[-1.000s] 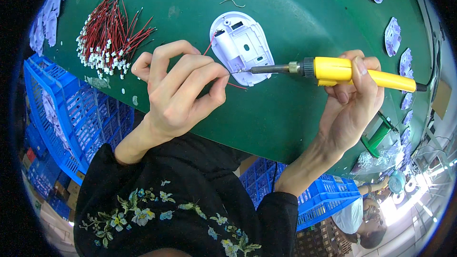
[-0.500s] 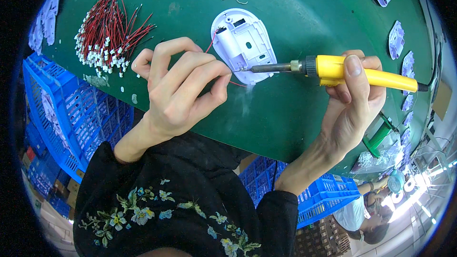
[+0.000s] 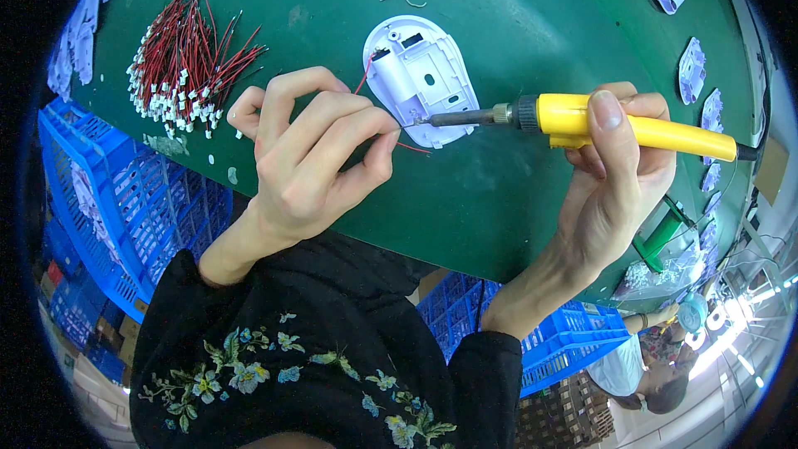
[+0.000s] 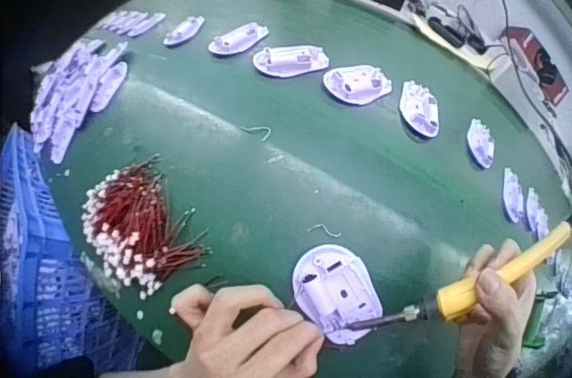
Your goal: Soldering wires onto small electronic components on an assembly line.
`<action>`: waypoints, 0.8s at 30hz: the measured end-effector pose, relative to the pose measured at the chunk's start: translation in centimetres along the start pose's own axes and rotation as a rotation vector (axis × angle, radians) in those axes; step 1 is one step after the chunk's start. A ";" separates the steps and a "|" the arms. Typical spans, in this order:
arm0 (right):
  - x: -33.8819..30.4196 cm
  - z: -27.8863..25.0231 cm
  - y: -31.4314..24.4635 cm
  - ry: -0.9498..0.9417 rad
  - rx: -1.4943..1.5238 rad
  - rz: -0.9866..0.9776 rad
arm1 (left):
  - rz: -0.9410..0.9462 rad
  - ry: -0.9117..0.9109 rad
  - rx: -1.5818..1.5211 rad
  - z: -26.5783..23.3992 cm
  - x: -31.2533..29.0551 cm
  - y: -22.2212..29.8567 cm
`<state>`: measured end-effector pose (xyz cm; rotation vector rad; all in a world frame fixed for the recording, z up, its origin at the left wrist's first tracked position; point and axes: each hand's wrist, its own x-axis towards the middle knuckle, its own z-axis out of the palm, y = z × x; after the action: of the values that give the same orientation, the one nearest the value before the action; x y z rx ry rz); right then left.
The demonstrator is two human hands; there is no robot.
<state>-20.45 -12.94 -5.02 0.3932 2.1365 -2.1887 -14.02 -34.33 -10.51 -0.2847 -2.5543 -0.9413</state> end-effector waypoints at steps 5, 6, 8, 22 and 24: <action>0.1 0.0 -0.1 -0.028 0.007 -0.006 | -0.004 -0.012 -0.005 -0.1 0.1 0.0; 0.1 -0.1 -0.1 -0.031 0.011 -0.005 | -0.004 -0.013 -0.006 0.0 0.0 0.0; 0.1 -0.1 0.2 -0.010 -0.031 -0.007 | -0.003 -0.015 -0.006 0.0 0.0 0.0; 0.5 -0.1 0.4 -0.006 -0.052 -0.003 | 0.001 -0.025 -0.019 -0.1 0.1 -0.1; 0.4 0.0 0.3 0.001 -0.045 0.001 | 0.001 -0.027 -0.019 -0.1 0.1 -0.2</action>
<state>-20.81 -12.92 -5.43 0.3926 2.1806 -2.1357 -14.12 -34.53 -10.46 -0.3062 -2.5708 -0.9683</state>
